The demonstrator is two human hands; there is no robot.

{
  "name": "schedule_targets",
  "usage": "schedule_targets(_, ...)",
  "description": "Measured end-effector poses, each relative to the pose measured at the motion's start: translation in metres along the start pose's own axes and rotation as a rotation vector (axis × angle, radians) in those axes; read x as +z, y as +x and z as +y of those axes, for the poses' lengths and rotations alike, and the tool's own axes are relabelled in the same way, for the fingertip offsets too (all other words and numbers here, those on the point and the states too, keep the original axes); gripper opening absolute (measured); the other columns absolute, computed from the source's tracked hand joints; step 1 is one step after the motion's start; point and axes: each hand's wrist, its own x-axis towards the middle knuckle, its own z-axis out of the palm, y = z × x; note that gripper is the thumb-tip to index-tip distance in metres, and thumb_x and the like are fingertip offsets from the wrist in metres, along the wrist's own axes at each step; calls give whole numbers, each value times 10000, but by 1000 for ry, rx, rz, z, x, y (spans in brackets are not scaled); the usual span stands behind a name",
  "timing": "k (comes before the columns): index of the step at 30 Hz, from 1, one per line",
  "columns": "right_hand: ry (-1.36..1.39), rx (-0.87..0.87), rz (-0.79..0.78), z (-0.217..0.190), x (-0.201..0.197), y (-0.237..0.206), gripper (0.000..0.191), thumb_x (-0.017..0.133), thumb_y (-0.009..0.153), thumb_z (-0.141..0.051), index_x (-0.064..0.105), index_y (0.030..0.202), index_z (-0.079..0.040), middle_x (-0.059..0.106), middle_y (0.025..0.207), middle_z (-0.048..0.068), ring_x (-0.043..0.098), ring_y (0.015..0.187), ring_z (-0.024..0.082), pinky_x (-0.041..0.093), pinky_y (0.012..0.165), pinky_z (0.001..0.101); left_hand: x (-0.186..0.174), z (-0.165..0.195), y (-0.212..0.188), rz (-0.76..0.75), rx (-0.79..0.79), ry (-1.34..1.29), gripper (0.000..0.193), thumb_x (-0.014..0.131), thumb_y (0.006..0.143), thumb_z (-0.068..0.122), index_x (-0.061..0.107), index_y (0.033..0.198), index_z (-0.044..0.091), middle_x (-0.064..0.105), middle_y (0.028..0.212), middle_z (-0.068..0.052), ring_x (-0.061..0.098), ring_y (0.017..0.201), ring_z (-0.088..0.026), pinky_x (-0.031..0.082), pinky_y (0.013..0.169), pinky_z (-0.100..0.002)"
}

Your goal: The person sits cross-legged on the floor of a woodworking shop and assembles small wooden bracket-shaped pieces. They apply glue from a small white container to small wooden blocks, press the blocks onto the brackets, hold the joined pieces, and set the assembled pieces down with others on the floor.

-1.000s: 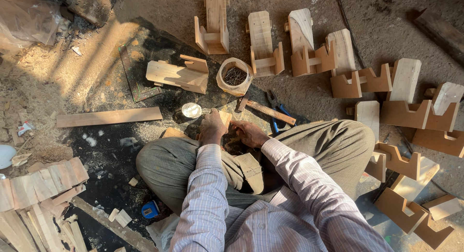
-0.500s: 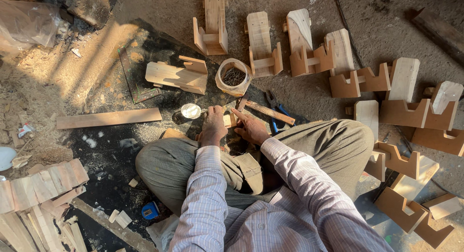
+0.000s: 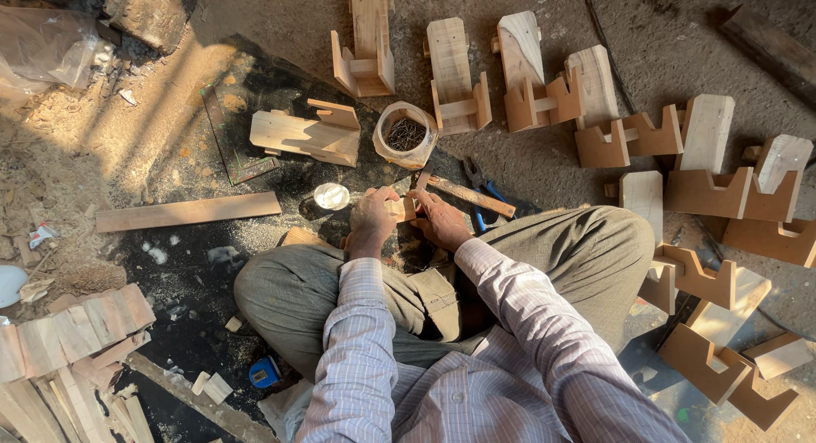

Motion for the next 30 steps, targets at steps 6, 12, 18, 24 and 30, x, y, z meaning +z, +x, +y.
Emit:
schedule_targets(6,8,15,18,0,-1,1,594,779,863,-215,510,1390,-265,682,1121,64,695,1021,306,556,834,445,1,-1,2,78,124,-93,350,824,717,-23,768,998,178,651,1147,-122,679,1057,-342,569,923,-415)
schedule_targets(12,-18,46,12,2,1,2,605,780,866,-239,511,1407,-283,682,1121,47,699,1010,296,563,835,439,1,-1,1,51,135,-53,339,822,719,-23,738,1006,138,657,1136,-117,669,1070,-329,566,936,-404)
schedule_targets(18,-10,12,33,4,0,2,603,782,857,-240,512,1395,-273,679,1109,45,696,1018,281,564,842,424,2,0,2,25,135,-83,572,763,667,-128,628,1170,107,685,1172,-89,674,1123,-311,559,969,-411)
schedule_targets(24,5,30,9,4,-2,5,610,769,865,-234,516,1418,-288,693,1091,37,700,1011,272,560,851,420,5,-1,3,-46,69,-29,520,749,710,-121,602,1161,91,644,1204,-114,655,1141,-335,551,983,-423)
schedule_targets(30,-11,45,-7,4,-2,8,605,774,877,-256,514,1422,-296,699,1103,33,706,1004,269,561,837,425,6,-5,-1,-19,120,14,496,735,717,-119,630,1144,111,624,1207,-109,647,1112,-372,557,934,-456)
